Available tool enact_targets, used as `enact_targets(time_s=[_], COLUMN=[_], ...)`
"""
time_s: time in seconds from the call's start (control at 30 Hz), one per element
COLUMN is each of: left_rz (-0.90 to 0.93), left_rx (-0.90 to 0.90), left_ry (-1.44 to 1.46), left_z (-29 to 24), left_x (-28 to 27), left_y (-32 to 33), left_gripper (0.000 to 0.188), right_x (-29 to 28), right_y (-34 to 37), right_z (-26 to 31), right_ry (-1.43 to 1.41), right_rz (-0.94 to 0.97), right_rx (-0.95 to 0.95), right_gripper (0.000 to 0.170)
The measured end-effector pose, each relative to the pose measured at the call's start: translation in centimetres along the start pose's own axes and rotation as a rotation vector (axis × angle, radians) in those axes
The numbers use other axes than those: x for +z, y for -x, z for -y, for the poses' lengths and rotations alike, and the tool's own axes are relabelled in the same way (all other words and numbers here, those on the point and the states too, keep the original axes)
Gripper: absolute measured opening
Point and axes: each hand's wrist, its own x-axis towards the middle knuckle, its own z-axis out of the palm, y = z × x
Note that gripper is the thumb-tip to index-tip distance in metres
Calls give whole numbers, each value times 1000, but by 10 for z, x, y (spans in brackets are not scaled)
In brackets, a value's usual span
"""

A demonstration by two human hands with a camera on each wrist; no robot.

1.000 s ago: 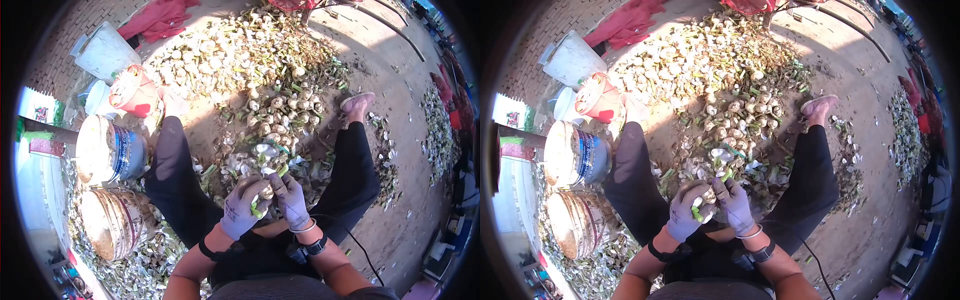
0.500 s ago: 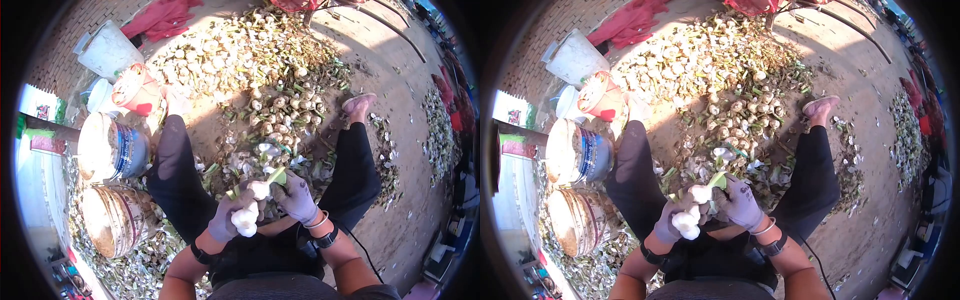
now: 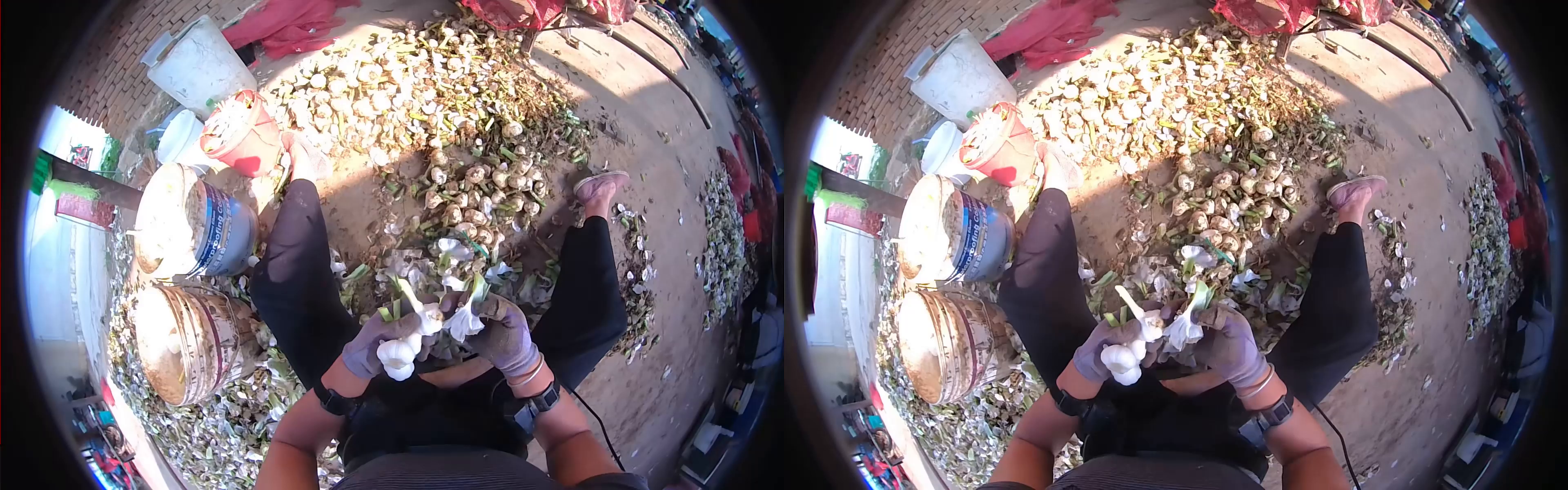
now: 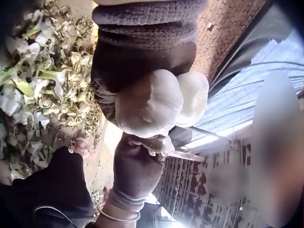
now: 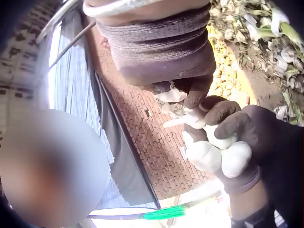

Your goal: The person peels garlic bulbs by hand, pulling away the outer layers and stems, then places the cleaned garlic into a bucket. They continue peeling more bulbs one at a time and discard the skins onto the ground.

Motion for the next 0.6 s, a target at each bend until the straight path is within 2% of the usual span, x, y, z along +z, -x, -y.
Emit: enact_targets(time_s=[0.03,0.07,0.13,0.17,0.23,0.27,0.3,0.37,0.4,0.43,0.47,0.5,0.53,0.57,0.6], left_rz=[3,-41,-131,-135,-134,-187,-189,-367,-368,-419,-458,-450,-456,-462,-459], left_rx=[1,35,109,109,374,277,281,424,422,569,712,707,752,799,799], left_ry=[0,-87,-262,-258,-477,-366,-365,-589,-588,-899,-1213,-1212,-1259,-1305,-1303], left_z=[0,1,-1,0,3,1,2,6,6,5,3,3,4,4,4], left_x=[0,-2,-4,-5,-4,-4,-4,-4,-5,-5,-3,1,8,12,11], left_y=[0,1,2,2,4,9,9,7,8,9,9,9,10,10,10], left_gripper=[48,42,31,31,22,20,20,21,21,18,16,16,15,14,14], right_x=[-16,-12,0,-10,-39,-24,-11,11,15,19,23,25,18,21,25], right_y=[-1,-1,-5,-7,-11,-9,-13,-20,-20,-19,-16,-14,-14,-12,-10], right_z=[-8,-5,5,-1,-18,-9,-2,4,3,3,2,1,-7,-7,-6], right_ry=[218,219,-141,-142,94,112,113,1566,1790,1790,1808,1817,1886,1890,1850], right_rz=[13,12,-35,-36,5,-5,-2,-385,-403,-404,-216,-30,89,82,98], right_rx=[-103,-102,40,45,-66,-60,-58,-596,-724,-721,-674,-624,-698,-696,-608], right_gripper=[39,39,37,37,33,34,34,38,45,45,45,45,42,42,43])
